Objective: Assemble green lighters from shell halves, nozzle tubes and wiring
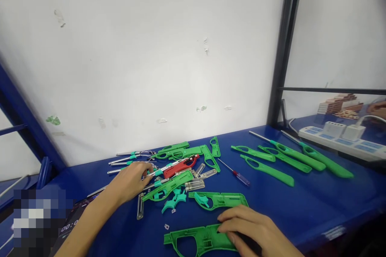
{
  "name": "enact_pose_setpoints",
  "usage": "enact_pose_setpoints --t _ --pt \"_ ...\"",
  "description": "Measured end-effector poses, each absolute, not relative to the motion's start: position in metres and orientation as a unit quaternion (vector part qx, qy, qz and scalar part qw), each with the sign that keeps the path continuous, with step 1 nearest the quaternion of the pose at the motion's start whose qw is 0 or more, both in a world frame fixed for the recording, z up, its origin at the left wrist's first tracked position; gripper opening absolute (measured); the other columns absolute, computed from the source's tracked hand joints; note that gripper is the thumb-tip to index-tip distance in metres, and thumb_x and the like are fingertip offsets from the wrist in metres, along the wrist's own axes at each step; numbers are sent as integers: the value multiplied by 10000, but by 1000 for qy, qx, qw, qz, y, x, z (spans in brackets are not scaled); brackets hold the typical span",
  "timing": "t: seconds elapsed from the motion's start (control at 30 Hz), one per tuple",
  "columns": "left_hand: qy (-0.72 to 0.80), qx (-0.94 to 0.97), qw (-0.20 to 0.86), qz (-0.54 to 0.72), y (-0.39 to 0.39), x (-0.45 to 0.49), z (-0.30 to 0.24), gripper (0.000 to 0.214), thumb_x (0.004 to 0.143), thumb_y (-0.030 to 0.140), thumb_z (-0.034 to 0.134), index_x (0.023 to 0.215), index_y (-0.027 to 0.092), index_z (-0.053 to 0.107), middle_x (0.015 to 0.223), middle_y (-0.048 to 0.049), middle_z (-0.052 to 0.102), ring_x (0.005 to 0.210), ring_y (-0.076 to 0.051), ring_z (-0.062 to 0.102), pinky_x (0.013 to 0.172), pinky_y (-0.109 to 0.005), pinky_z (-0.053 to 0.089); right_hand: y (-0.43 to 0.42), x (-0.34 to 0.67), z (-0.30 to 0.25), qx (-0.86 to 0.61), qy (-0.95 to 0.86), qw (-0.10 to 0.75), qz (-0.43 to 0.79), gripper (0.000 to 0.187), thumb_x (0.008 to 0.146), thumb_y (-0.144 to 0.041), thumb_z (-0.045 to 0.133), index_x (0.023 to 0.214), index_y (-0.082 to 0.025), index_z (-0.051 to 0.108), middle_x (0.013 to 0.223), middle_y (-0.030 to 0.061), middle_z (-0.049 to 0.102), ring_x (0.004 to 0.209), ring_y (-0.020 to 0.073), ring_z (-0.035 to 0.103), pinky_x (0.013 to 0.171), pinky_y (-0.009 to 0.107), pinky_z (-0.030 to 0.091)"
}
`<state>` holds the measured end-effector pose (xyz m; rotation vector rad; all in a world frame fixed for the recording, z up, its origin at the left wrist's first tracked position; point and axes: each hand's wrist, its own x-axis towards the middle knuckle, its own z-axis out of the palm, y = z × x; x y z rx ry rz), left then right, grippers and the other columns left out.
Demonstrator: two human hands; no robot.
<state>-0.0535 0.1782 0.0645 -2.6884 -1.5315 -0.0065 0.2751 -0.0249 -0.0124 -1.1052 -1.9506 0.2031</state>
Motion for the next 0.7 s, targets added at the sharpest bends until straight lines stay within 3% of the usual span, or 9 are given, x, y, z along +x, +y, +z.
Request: enact_pose_setpoints --t 0.27,0.4,0.57,0.7 --pt "-501 -864 59 11 179 -47 57 309 1034 387 696 1264 183 679 1257 -87 708 1071 -239 718 919 -450 620 -26 275 -12 -468 -777 405 111 246 972 -159 664 1075 -320 819 1168 17 830 1038 209 808 939 252 646" --pt "-501 -862 71 -16 178 -48 60 271 1031 395 697 1177 167 691 1147 -64 721 976 -211 719 867 -417 618 -25 276 -12 -466 -784 396 106 246 969 -150 662 1069 -313 816 1144 22 833 1018 206 808 926 252 645" --pt "-492 -860 89 -97 177 -58 72 124 984 234 480 931 224 591 891 -28 706 763 -193 676 718 -325 505 -25 276 -12 -468 -788 387 101 257 969 -134 656 1081 -302 815 1145 17 833 1024 199 806 939 245 636" --pt "-490 -850 102 -163 160 -69 85 182 969 388 432 962 253 553 913 -38 726 733 -210 679 694 -328 484 -25 275 -13 -467 -788 390 98 253 967 -133 663 1074 -306 813 1139 10 835 1023 200 805 939 246 637"
